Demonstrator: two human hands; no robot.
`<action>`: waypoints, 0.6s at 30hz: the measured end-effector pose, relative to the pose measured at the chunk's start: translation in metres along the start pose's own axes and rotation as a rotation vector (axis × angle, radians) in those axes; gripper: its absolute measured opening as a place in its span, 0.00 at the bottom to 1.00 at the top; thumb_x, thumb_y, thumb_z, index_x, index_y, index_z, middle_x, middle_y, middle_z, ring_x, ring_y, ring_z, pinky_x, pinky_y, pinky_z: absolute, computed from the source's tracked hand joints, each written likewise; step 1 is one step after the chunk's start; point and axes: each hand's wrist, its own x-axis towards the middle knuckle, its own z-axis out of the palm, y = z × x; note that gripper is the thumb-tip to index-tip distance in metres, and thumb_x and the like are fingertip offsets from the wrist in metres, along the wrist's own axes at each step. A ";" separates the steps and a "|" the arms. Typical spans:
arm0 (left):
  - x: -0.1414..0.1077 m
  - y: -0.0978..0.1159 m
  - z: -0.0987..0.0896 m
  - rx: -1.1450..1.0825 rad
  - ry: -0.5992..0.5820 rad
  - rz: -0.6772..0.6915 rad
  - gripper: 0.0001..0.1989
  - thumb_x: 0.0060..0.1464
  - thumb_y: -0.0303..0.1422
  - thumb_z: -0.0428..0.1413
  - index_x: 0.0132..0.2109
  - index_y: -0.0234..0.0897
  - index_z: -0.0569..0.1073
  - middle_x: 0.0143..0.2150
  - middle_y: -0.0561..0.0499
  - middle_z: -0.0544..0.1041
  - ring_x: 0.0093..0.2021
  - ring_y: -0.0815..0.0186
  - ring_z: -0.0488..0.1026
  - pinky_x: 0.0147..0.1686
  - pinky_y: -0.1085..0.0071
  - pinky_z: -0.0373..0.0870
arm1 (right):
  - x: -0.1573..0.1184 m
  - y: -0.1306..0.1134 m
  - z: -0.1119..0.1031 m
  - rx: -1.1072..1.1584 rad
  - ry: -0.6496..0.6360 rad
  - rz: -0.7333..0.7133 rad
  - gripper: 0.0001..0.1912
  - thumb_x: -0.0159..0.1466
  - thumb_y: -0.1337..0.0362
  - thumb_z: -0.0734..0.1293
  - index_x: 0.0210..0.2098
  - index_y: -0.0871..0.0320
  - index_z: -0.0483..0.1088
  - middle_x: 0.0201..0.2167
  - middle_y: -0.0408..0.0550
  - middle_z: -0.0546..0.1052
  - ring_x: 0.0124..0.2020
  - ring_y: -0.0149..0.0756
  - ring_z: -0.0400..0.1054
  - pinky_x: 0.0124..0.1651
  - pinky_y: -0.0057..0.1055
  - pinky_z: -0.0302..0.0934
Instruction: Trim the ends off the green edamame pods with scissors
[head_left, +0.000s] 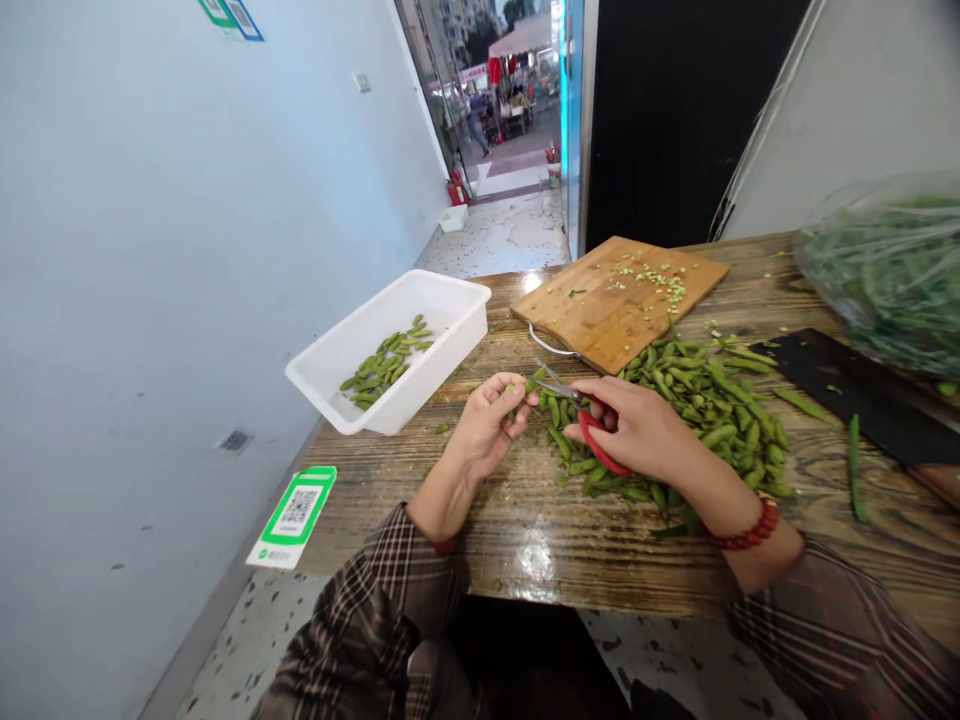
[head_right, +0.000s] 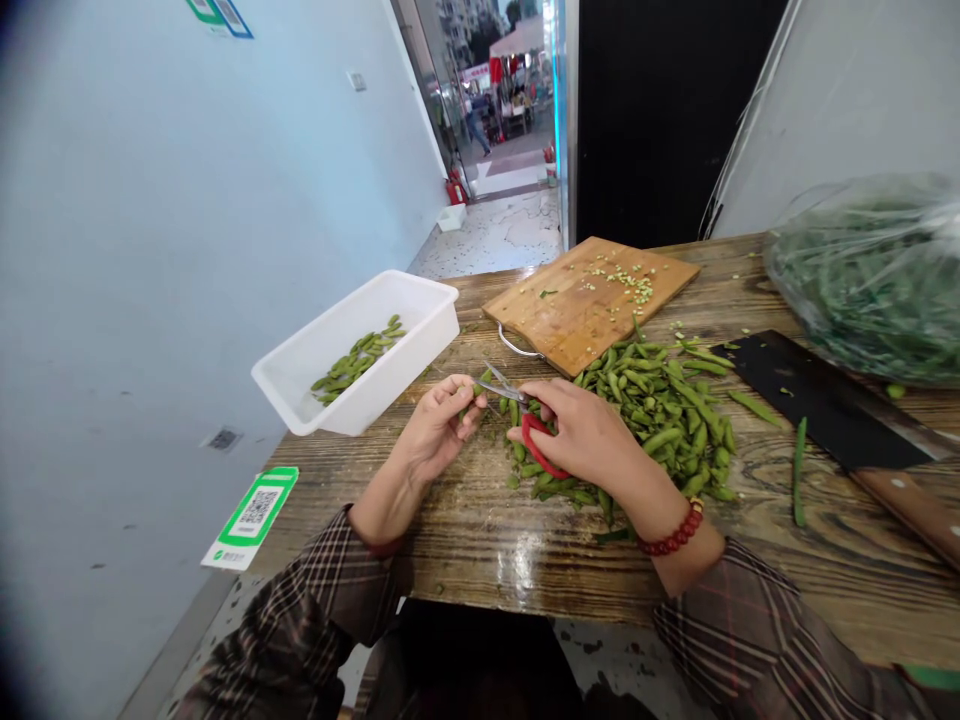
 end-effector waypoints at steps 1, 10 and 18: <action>-0.001 -0.001 0.001 -0.003 -0.013 -0.006 0.16 0.43 0.33 0.66 0.36 0.34 0.67 0.27 0.52 0.75 0.20 0.77 0.62 0.17 0.81 0.51 | 0.000 -0.001 0.000 -0.004 -0.010 0.000 0.21 0.59 0.54 0.69 0.48 0.56 0.69 0.33 0.47 0.73 0.30 0.35 0.67 0.33 0.31 0.62; -0.004 -0.011 0.007 0.041 -0.110 -0.022 0.14 0.47 0.33 0.64 0.36 0.34 0.67 0.28 0.50 0.77 0.19 0.77 0.63 0.17 0.81 0.52 | -0.001 -0.008 0.001 0.031 -0.055 -0.033 0.21 0.59 0.54 0.69 0.49 0.57 0.69 0.35 0.47 0.72 0.31 0.35 0.66 0.36 0.32 0.63; -0.005 -0.008 0.008 0.110 -0.051 0.007 0.15 0.45 0.34 0.65 0.35 0.32 0.68 0.25 0.52 0.75 0.18 0.78 0.60 0.17 0.82 0.50 | -0.002 -0.004 0.000 0.007 -0.074 -0.061 0.14 0.61 0.60 0.67 0.46 0.58 0.72 0.26 0.43 0.69 0.26 0.31 0.61 0.32 0.28 0.56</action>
